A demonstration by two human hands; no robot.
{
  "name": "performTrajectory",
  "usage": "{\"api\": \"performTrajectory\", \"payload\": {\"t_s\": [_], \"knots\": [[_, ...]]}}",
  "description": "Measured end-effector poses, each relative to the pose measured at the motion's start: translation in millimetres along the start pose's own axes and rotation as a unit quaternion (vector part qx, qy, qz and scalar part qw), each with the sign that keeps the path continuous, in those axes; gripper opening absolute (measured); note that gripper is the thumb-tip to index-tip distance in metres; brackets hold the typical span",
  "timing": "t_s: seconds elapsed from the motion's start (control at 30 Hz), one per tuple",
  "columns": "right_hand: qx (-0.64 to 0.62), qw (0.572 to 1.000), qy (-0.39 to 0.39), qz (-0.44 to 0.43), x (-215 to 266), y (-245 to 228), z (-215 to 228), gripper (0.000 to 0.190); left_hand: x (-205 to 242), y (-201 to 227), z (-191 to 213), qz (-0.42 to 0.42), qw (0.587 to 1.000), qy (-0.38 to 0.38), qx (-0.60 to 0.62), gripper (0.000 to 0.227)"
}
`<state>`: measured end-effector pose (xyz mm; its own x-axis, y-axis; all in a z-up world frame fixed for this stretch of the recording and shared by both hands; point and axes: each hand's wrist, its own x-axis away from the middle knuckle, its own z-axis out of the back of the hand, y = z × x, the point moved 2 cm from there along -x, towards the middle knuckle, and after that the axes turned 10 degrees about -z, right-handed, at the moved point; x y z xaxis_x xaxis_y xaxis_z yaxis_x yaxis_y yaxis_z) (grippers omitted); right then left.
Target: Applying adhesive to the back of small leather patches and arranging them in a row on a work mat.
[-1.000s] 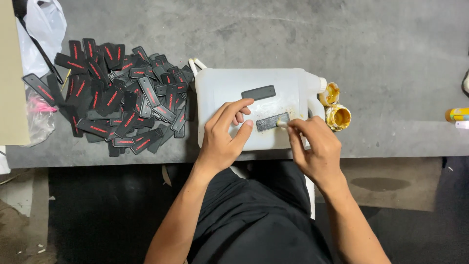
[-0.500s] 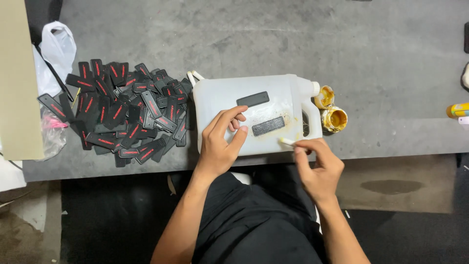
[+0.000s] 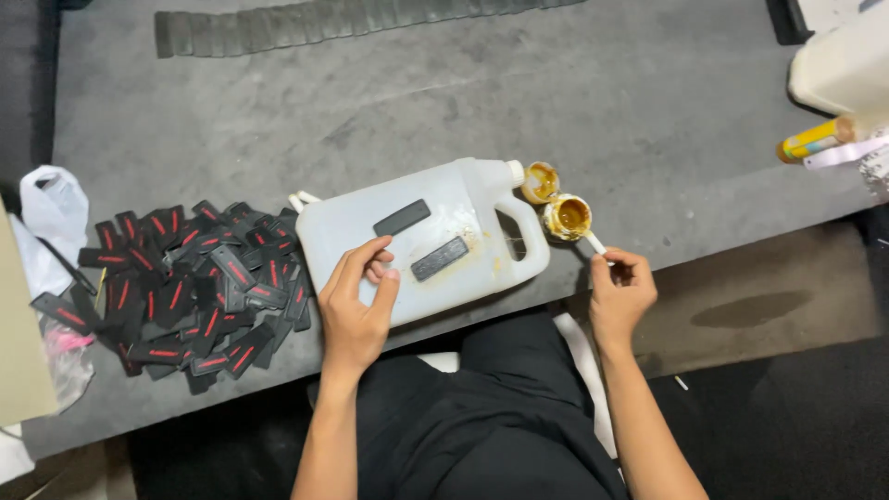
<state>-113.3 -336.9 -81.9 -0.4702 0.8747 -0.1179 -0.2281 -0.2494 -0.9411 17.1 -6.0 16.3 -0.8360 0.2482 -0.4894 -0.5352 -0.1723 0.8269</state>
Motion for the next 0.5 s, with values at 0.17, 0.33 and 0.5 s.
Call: {"api": "performTrajectory", "payload": {"t_s": [0.17,0.33,0.5], "knots": [[0.083,0.996,0.01,0.016,-1,4,-8,0.022,-1,4,-4,0.009,1.0,-0.003,-0.019,0.028],[0.138,0.988,-0.007,0.071,2,5,-11,0.023,0,3,-8,0.017,0.999,0.008,-0.03,0.028],[0.152,0.973,0.008,0.171,7,9,-6,0.036,1,2,-10,0.016,0.999,0.009,-0.042,0.027]]}}
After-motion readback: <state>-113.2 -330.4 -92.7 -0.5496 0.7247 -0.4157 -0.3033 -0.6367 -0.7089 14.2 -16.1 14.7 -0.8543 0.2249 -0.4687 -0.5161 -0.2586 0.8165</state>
